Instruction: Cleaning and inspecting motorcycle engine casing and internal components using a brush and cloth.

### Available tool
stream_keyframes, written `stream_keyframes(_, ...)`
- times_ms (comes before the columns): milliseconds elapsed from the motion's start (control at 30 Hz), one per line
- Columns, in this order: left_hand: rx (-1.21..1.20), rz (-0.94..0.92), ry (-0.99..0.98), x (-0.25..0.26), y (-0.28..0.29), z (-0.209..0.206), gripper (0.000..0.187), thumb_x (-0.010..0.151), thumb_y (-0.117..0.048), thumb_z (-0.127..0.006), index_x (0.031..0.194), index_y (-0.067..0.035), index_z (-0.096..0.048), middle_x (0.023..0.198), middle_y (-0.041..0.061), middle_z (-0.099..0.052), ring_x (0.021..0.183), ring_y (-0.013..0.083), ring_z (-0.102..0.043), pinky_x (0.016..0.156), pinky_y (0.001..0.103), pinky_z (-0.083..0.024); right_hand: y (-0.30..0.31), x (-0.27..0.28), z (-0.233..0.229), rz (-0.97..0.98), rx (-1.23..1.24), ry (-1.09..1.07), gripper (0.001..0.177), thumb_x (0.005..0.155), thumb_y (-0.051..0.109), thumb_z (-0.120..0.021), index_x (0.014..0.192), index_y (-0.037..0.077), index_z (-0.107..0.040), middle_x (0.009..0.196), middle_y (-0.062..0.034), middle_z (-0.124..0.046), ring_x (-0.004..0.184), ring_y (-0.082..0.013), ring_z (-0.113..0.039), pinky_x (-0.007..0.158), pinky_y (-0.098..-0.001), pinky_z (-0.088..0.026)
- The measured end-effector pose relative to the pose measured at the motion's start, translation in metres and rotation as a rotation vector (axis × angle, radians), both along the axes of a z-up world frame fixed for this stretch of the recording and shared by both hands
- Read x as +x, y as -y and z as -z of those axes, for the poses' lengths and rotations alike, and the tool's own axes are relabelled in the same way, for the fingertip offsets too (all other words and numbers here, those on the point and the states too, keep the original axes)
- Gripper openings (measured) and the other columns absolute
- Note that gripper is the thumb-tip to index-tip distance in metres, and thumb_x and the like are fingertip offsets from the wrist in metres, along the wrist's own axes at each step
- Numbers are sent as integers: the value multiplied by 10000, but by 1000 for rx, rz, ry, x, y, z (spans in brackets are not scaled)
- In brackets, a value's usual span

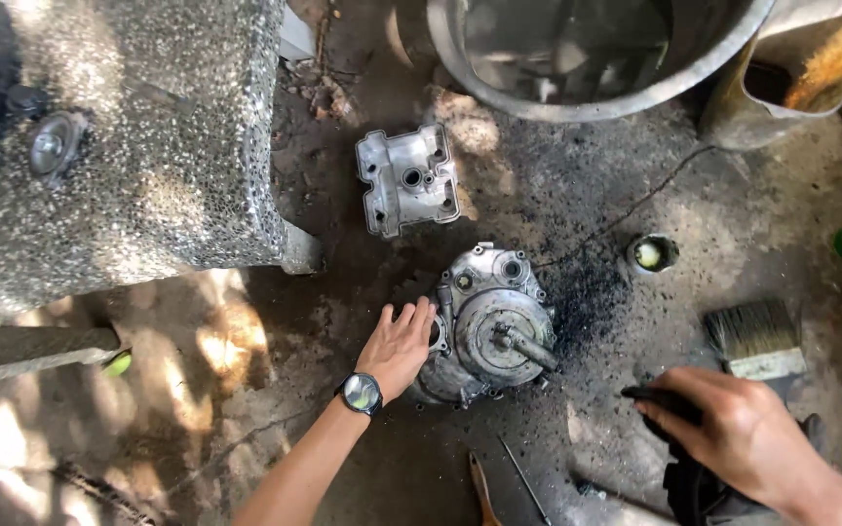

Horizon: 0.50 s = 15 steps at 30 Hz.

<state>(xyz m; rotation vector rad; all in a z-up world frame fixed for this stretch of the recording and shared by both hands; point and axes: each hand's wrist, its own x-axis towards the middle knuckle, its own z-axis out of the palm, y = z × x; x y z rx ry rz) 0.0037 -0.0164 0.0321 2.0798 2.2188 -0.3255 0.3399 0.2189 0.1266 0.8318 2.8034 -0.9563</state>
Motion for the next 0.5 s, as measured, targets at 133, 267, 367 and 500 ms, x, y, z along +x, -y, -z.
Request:
stream_keyframes(133,-25,-26,-31,2,2,6,663,805,-9,-610,1439,118,-464,1446,228,-474,1215,309,-507,1033,490,-398,3,6,21,-106,-25,-69,195,824,294,-793,942,143,-760,841,-53,-752,739,-253,-751,685,-381,-614)
stream_keyframes(267,-103,-20,-40,4,-1,-4,703,787,11,-622,1452,132,-429,1493,257,-425,1242,330,-488,1067,512,-374,13,-11,4,-87,-131,-145,288,758,208,-783,1028,118,-743,886,-86,-761,727,-294,-761,637,-407,-619)
stream_keyframes(367,-145,-33,-33,7,-4,-5,727,774,36,-634,1459,137,-409,1507,269,-406,1262,347,-474,1073,519,-366,11,-16,5,-95,-169,-150,300,753,169,-763,1051,144,-744,891,-69,-763,705,-286,-768,608,-407,-624)
stream_keyframes(500,-144,-42,-42,5,-2,1,748,764,70,-643,1467,135,-396,1520,278,-394,1280,359,-465,1084,523,-359,5,-61,-22,-174,-72,-76,309,777,192,-756,1086,184,-737,912,-56,-700,645,-285,-720,572,-430,-592)
